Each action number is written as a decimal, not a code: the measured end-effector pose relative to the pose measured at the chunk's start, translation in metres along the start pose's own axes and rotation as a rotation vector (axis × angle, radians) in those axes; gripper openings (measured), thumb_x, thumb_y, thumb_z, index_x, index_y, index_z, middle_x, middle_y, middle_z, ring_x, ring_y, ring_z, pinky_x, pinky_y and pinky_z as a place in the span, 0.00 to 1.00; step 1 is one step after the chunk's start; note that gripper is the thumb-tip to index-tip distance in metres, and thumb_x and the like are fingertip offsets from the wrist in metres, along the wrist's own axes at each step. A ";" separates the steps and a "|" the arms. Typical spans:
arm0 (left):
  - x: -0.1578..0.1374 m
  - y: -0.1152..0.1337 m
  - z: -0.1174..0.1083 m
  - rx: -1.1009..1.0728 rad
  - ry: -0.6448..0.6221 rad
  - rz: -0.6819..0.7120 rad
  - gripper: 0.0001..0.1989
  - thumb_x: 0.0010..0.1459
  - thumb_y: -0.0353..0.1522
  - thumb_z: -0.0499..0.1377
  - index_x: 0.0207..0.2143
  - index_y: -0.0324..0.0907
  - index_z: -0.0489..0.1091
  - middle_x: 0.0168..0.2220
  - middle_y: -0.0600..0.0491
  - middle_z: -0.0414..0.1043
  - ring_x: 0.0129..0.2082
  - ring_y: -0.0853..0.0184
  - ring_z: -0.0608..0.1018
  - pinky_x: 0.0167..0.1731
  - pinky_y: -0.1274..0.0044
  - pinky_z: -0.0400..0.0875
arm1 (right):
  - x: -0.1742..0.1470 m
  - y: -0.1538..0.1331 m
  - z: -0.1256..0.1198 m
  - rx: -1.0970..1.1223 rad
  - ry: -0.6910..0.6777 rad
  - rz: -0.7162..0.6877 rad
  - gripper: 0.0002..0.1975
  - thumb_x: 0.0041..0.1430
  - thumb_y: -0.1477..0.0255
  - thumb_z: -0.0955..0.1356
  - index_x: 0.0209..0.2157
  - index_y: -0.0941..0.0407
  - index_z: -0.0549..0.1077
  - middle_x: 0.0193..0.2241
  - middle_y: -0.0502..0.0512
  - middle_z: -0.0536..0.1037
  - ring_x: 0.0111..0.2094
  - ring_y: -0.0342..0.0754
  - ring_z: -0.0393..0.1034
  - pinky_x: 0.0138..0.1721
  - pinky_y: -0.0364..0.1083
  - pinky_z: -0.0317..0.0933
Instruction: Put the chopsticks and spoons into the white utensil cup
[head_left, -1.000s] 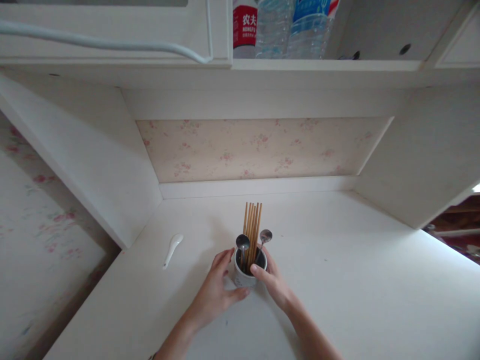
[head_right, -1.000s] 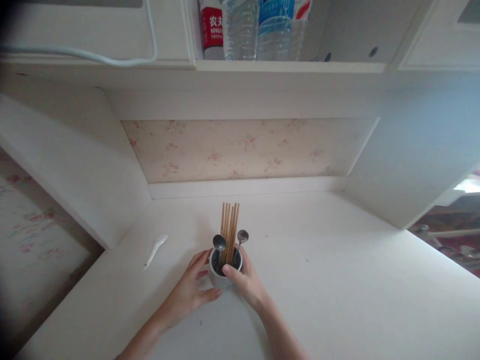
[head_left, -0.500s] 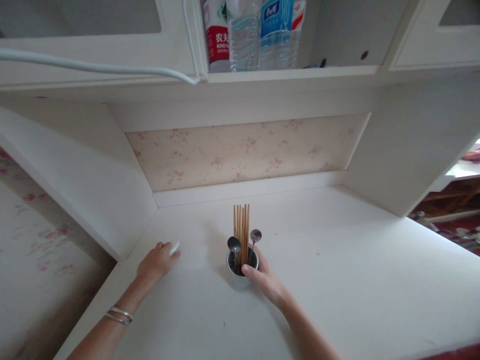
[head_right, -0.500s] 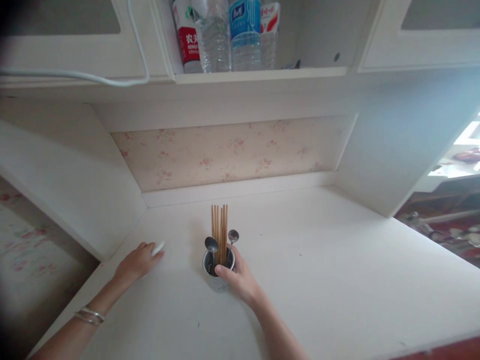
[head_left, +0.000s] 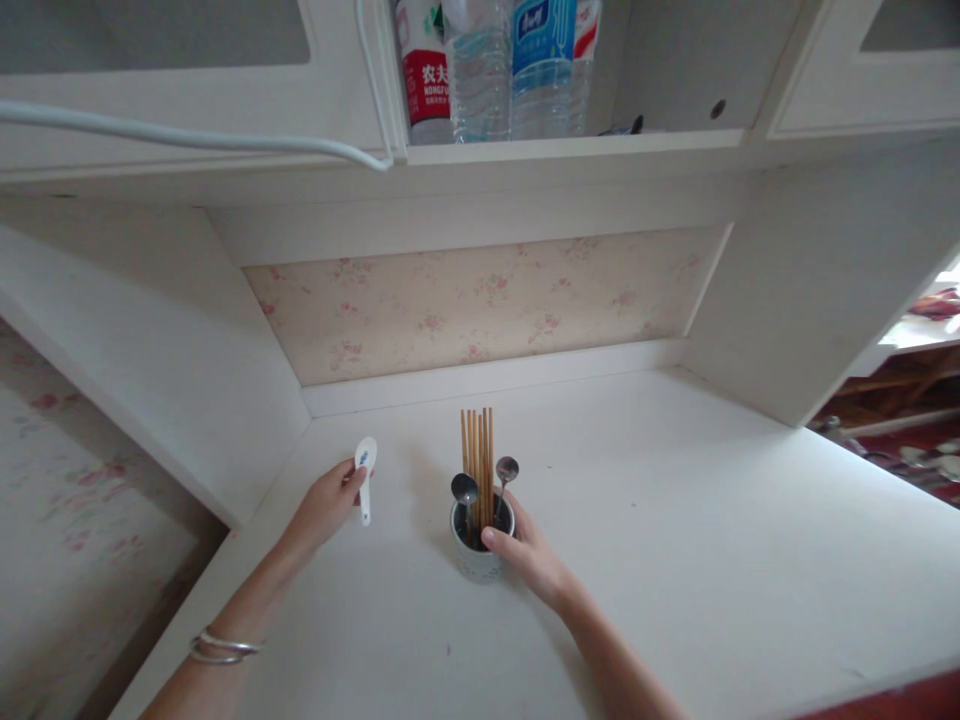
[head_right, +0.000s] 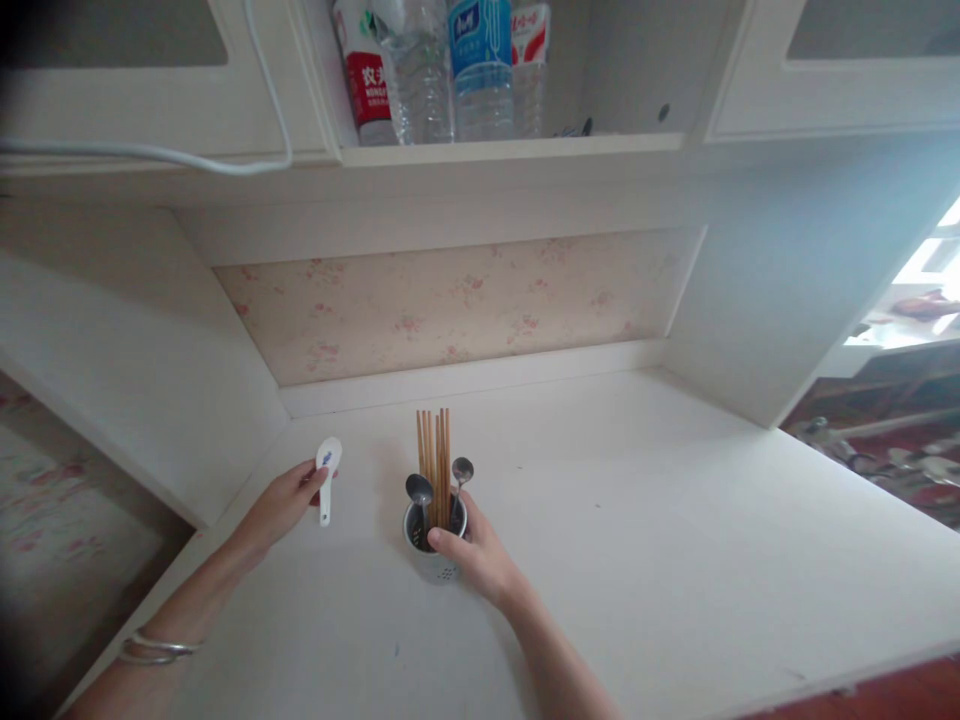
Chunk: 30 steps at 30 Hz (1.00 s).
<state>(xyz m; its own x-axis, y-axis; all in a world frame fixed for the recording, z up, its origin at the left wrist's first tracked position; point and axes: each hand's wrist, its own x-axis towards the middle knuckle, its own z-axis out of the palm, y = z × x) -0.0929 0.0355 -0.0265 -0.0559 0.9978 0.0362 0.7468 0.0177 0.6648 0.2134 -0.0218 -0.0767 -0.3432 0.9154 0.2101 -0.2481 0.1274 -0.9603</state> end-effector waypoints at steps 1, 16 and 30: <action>-0.006 0.015 0.000 -0.148 0.024 0.023 0.25 0.59 0.49 0.48 0.43 0.39 0.69 0.40 0.47 0.77 0.34 0.61 0.79 0.35 0.74 0.72 | 0.000 0.000 0.000 0.002 0.003 0.003 0.29 0.55 0.59 0.70 0.56 0.53 0.64 0.51 0.57 0.73 0.52 0.57 0.65 0.54 0.55 0.57; -0.067 0.134 0.055 -0.288 0.160 0.284 0.13 0.58 0.42 0.56 0.39 0.44 0.73 0.33 0.53 0.77 0.31 0.66 0.77 0.32 0.78 0.69 | 0.002 -0.001 0.001 0.008 0.006 -0.025 0.29 0.54 0.60 0.71 0.56 0.53 0.64 0.51 0.57 0.73 0.53 0.58 0.65 0.55 0.56 0.56; -0.073 0.109 0.094 -0.196 0.183 0.255 0.09 0.52 0.37 0.60 0.36 0.45 0.70 0.31 0.53 0.70 0.32 0.64 0.71 0.34 0.75 0.64 | 0.003 -0.007 0.002 0.036 -0.029 -0.027 0.29 0.51 0.59 0.72 0.53 0.54 0.66 0.48 0.57 0.75 0.50 0.57 0.68 0.53 0.54 0.60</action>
<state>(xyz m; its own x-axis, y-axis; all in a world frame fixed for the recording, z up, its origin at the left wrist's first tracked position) 0.0547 -0.0292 -0.0269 -0.0152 0.9404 0.3398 0.6120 -0.2599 0.7469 0.2121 -0.0209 -0.0694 -0.3622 0.9001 0.2420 -0.2898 0.1380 -0.9471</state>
